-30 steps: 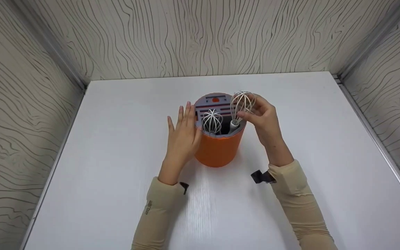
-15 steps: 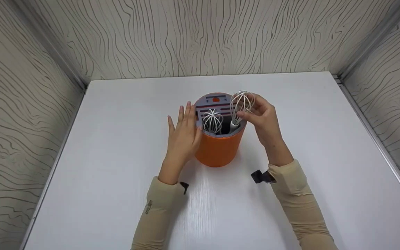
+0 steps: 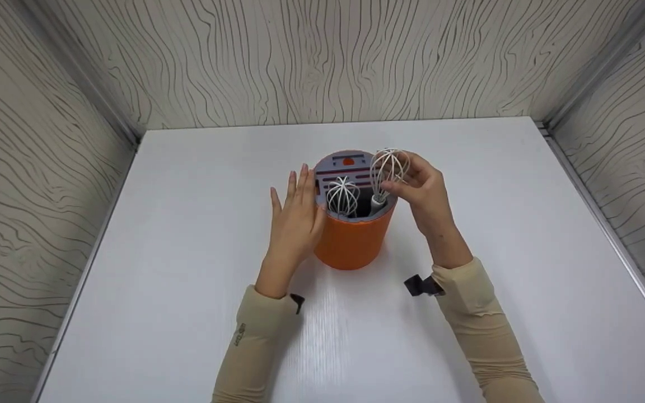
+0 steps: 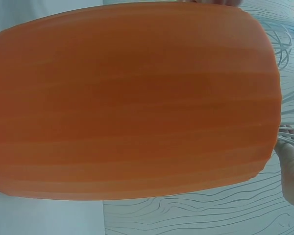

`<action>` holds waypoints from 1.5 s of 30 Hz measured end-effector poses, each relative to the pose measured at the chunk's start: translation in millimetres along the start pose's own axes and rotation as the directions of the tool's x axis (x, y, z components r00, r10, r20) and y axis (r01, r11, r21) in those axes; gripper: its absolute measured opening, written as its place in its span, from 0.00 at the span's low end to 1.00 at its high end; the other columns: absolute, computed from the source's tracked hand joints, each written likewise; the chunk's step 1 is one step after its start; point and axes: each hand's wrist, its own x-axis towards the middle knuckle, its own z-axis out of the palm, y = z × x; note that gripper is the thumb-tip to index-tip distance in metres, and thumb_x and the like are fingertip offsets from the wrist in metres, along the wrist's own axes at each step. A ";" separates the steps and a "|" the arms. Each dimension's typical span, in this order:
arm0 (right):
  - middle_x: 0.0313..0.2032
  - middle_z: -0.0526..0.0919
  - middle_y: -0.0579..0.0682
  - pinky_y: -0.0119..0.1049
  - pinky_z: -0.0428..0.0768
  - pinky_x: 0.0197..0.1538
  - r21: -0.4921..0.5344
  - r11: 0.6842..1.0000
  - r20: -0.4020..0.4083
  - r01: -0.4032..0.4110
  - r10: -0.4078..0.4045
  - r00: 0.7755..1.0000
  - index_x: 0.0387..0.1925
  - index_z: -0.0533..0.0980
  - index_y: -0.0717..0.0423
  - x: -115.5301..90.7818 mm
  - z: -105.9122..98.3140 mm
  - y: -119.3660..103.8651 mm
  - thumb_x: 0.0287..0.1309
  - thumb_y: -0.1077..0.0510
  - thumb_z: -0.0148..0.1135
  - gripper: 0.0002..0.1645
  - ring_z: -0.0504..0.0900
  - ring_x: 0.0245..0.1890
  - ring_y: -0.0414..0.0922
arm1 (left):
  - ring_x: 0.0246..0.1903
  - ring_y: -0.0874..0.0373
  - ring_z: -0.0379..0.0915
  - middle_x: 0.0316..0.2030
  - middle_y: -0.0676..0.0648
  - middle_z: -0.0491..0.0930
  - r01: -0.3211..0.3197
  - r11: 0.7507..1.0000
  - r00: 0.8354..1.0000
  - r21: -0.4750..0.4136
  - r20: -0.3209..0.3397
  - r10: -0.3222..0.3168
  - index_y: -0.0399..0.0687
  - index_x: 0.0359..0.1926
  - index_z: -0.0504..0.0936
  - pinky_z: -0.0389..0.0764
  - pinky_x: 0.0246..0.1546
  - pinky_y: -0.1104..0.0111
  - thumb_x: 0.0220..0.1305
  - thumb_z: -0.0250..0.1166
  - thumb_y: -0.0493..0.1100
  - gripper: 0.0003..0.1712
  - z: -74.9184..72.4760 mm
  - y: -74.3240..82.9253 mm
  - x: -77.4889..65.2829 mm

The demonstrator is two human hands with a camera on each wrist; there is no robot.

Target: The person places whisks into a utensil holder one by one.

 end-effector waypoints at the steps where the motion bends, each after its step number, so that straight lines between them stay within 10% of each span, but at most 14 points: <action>1: 0.47 0.79 0.60 0.37 0.76 0.52 0.000 1.000 -0.001 0.000 0.000 1.000 0.51 0.74 0.70 0.1 -0.1 0.2 0.44 0.70 0.68 0.27 0.79 0.47 0.47 | 0.71 0.46 0.40 0.73 0.43 0.47 -0.001 1.000 1.000 0.000 0.000 0.001 0.40 0.73 0.49 0.37 0.64 0.40 0.69 0.42 0.49 0.35 0.0 0.0 0.0; 45: 0.53 0.78 0.56 0.54 0.62 0.62 -0.007 1.000 0.015 0.031 -0.031 0.999 0.53 0.75 0.63 1.2 1.2 2.7 0.44 0.71 0.66 0.29 0.69 0.57 0.64 | 0.71 0.46 0.41 0.72 0.42 0.49 -0.017 0.999 1.000 0.031 -0.017 0.017 0.38 0.72 0.50 0.41 0.63 0.39 0.69 0.41 0.50 0.36 1.2 -0.9 -0.4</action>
